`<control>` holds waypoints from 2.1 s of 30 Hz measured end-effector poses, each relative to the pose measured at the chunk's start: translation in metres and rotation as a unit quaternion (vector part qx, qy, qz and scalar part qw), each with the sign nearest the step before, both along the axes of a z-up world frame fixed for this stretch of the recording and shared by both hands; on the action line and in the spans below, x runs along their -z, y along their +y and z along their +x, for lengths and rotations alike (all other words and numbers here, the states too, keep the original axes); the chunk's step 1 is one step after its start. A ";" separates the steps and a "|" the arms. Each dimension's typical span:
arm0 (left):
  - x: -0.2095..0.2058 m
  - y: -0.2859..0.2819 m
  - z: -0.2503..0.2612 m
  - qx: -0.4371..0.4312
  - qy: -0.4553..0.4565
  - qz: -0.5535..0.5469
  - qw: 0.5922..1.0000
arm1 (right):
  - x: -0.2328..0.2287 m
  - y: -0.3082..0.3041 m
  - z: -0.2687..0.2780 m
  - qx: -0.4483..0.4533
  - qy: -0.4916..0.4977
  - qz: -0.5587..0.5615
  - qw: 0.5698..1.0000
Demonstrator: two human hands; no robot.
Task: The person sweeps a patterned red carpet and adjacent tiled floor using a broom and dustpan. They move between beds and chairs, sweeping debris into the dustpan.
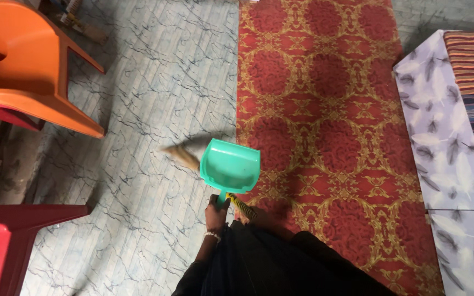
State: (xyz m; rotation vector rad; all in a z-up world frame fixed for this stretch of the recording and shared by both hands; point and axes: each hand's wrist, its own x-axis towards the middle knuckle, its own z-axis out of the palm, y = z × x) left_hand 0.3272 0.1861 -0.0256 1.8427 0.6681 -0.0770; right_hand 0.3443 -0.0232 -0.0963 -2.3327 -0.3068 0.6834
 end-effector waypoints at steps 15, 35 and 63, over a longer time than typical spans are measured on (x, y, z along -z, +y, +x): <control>0.011 0.011 -0.011 -0.023 -0.012 0.005 1.000 | 0.013 -0.065 0.041 0.273 0.098 0.021 0.957; 0.006 0.011 -0.041 -0.049 0.011 0.008 0.999 | 0.024 -0.021 -0.006 0.077 0.163 0.002 0.984; 0.019 -0.013 0.028 -0.002 -0.023 -0.020 1.000 | -0.001 -0.073 0.109 0.306 0.076 0.020 0.949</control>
